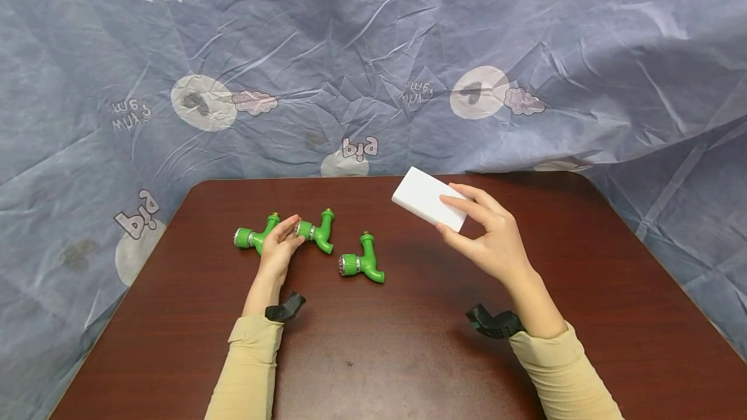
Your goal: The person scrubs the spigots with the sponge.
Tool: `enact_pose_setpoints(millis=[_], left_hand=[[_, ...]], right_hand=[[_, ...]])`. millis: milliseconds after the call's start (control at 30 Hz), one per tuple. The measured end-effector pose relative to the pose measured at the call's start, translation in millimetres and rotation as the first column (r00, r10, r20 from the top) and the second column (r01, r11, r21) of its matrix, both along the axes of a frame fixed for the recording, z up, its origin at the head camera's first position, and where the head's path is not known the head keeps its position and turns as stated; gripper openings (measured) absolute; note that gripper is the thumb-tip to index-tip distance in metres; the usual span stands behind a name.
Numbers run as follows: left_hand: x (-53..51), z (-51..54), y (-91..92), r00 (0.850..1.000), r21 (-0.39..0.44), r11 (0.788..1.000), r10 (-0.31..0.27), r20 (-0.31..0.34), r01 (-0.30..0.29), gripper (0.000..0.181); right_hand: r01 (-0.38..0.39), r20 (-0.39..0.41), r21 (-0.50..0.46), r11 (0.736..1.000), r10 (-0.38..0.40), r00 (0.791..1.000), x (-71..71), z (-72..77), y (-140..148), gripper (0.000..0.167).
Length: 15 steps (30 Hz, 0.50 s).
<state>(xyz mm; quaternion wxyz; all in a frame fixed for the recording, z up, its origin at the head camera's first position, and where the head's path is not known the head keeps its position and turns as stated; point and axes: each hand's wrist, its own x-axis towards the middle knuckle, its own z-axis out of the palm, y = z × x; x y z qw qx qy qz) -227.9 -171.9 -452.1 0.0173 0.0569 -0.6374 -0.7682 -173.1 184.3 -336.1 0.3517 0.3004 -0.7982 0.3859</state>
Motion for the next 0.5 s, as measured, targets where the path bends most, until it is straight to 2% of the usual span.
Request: enact_pose_setpoints(millis=[167,300,500], left_hand=[[-1.5,1.0,-1.0,0.998,-0.013,0.998,0.056,-0.029,-0.056,0.052],[0.5,5.7,-1.4,0.991,-0.013,0.993,0.113,-0.066,-0.114,0.048],[5.8,16.9,5.0,0.966,-0.029,0.976,0.209,-0.151,-0.216,0.041]], right_hand=[[0.002,0.005,0.004,1.000,-0.002,1.000,0.5,0.6,0,0.042],[0.001,0.008,0.008,1.000,-0.001,1.000,0.8,0.8,-1,0.042],[0.000,0.004,0.005,1.000,0.000,1.000,1.0,0.6,-1,0.042]])
